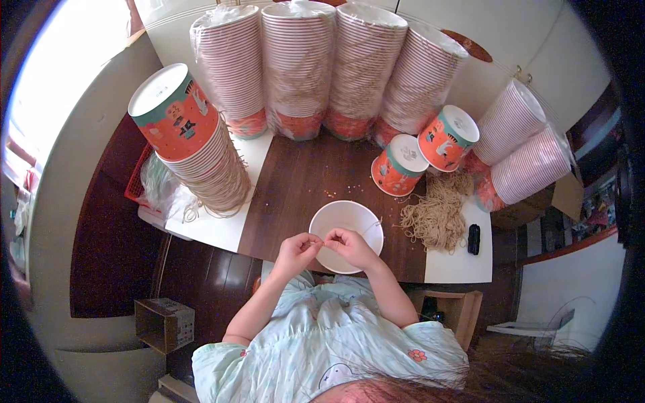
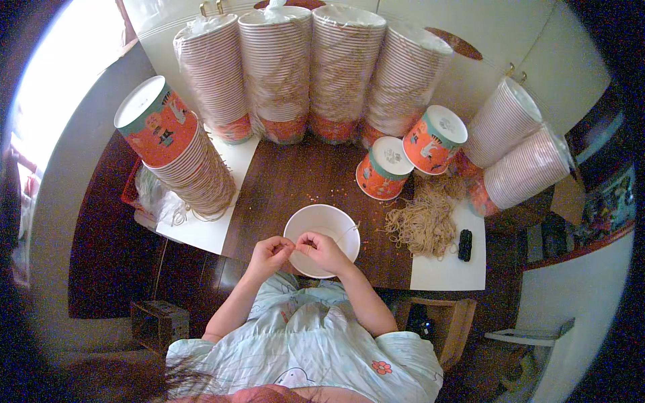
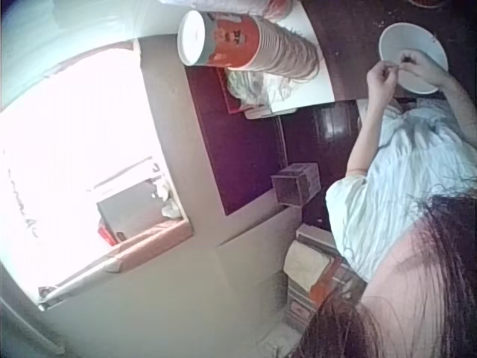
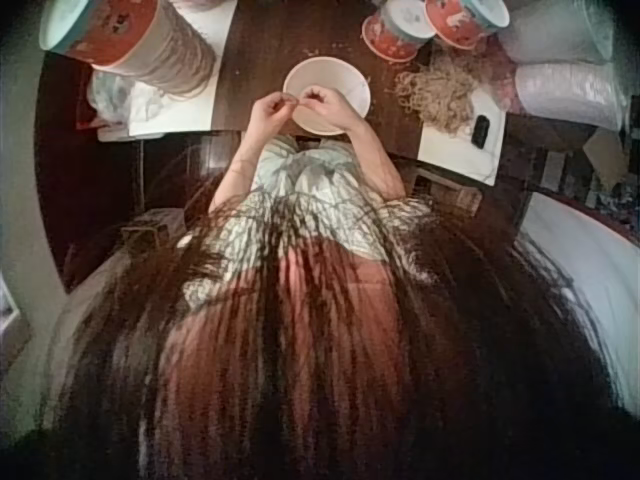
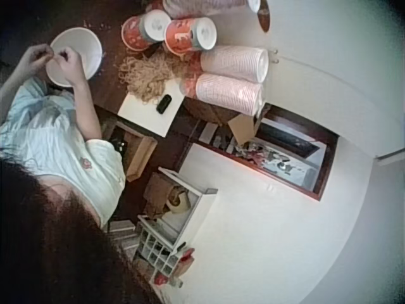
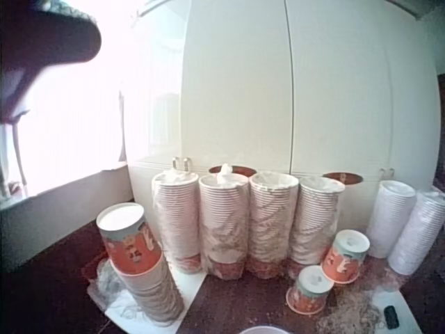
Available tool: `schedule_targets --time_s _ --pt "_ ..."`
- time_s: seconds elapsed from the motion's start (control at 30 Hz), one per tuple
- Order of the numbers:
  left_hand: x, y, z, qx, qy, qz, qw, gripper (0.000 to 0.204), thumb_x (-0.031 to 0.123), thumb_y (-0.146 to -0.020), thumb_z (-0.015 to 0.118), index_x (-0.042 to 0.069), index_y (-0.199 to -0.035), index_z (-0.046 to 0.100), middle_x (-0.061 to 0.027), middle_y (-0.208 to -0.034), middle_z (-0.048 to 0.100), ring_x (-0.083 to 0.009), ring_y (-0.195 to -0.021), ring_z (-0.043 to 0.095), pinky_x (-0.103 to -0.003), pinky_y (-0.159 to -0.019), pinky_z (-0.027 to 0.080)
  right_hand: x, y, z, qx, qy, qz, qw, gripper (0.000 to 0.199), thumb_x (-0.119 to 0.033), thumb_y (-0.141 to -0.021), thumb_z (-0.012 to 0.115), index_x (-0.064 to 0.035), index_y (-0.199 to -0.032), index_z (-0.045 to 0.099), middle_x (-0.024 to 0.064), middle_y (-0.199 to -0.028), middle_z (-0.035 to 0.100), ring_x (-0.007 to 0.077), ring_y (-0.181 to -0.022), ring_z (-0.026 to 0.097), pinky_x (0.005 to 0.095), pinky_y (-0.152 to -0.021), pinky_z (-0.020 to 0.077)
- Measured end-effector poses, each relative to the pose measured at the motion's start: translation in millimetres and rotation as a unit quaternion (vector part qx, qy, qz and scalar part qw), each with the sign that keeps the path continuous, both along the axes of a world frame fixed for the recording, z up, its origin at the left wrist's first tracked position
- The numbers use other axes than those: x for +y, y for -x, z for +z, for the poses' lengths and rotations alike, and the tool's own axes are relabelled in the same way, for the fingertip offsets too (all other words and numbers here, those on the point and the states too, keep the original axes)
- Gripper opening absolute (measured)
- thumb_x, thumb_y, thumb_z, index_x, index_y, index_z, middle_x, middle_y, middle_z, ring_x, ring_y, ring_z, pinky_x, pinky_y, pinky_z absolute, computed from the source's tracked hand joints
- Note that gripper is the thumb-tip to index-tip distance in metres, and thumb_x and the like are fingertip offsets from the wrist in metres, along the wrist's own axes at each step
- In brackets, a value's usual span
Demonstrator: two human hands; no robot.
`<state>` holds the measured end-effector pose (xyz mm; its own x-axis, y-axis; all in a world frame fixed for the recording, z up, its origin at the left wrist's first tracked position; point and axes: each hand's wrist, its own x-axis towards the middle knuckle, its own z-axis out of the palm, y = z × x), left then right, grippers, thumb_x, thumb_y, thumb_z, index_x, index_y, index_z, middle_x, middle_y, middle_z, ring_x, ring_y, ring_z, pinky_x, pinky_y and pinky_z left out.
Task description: Wrapping rubber bands around paper cups and arranging them in stacks.
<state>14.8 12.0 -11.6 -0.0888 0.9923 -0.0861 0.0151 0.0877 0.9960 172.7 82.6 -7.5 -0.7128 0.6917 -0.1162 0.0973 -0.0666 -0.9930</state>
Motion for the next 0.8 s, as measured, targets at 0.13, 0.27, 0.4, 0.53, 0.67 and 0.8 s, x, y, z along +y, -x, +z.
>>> schedule_targets --time_s 0.13,0.27,0.4,0.53,0.67,0.8 --pt "0.0 0.6 -2.0 -0.016 0.007 0.004 1.0 0.009 0.008 -0.08 0.056 0.0 -0.084 0.058 0.0028 -0.066 0.053 -0.0021 -0.058 0.044 -0.017 -0.05 0.035 -0.2 -0.1 -1.9 -0.009 -0.017 -0.003 1.0 0.007 -0.008 -0.082 0.052 -0.0015 -0.083 0.053 0.0002 -0.077 0.053 0.0077 -0.073 0.049 0.0223 -0.068 0.0412" --pt "-0.1 0.2 -11.5 -0.02 -0.001 0.016 1.0 0.009 0.008 -0.08 0.056 0.0 -0.083 0.058 0.0022 -0.067 0.054 -0.0027 -0.059 0.045 -0.017 -0.051 0.036 -1.7 -0.3 -1.6 -0.016 -0.045 0.0 0.999 0.006 -0.007 -0.082 0.051 -0.0014 -0.081 0.052 0.0004 -0.076 0.052 0.008 -0.074 0.048 0.0227 -0.068 0.0409" --pt "-0.2 -4.6 -10.6 -0.016 -0.018 0.034 0.999 0.009 0.008 -0.08 0.057 0.0 -0.083 0.059 0.0011 -0.068 0.055 -0.0042 -0.06 0.047 -0.017 -0.053 0.037 -1.9 -0.5 2.2 -0.007 -0.045 0.013 0.999 0.006 -0.007 -0.082 0.05 -0.0013 -0.08 0.051 0.0003 -0.075 0.051 0.0079 -0.073 0.047 0.0228 -0.068 0.0405" --pt "-0.8 -0.4 -1.1 0.149 -0.104 0.031 0.983 0.011 0.009 -0.076 0.06 0.002 -0.085 0.059 -0.0041 -0.073 0.055 -0.0101 -0.064 0.052 -0.021 -0.054 0.041 -2.5 -0.2 8.4 0.014 -0.015 0.003 1.0 0.006 -0.007 -0.081 0.05 -0.0012 -0.08 0.052 0.0 -0.073 0.051 0.0068 -0.071 0.046 0.0222 -0.066 0.0402" --pt "-0.8 -0.9 22.7 0.2 -0.182 0.044 0.962 0.014 0.008 -0.07 0.063 0.003 -0.083 0.06 -0.0069 -0.079 0.054 -0.0169 -0.072 0.054 -0.026 -0.057 0.043 1.5 1.0 12.6 -0.017 -0.046 0.0 0.999 0.006 -0.007 -0.081 0.051 -0.0012 -0.081 0.053 -0.0005 -0.073 0.051 0.0062 -0.07 0.047 0.0212 -0.064 0.0403" --pt "-0.1 -1.0 25.2 0.254 -0.224 0.054 0.939 0.013 0.007 -0.065 0.065 0.004 -0.076 0.059 -0.0065 -0.08 0.054 -0.0213 -0.071 0.051 -0.03 -0.058 0.042 1.5 6.2 15.2 -0.007 -0.03 0.008 1.0 0.003 -0.006 -0.081 0.053 -0.0028 -0.081 0.052 -0.0025 -0.074 0.05 0.0046 -0.069 0.045 0.0193 -0.062 0.0399"
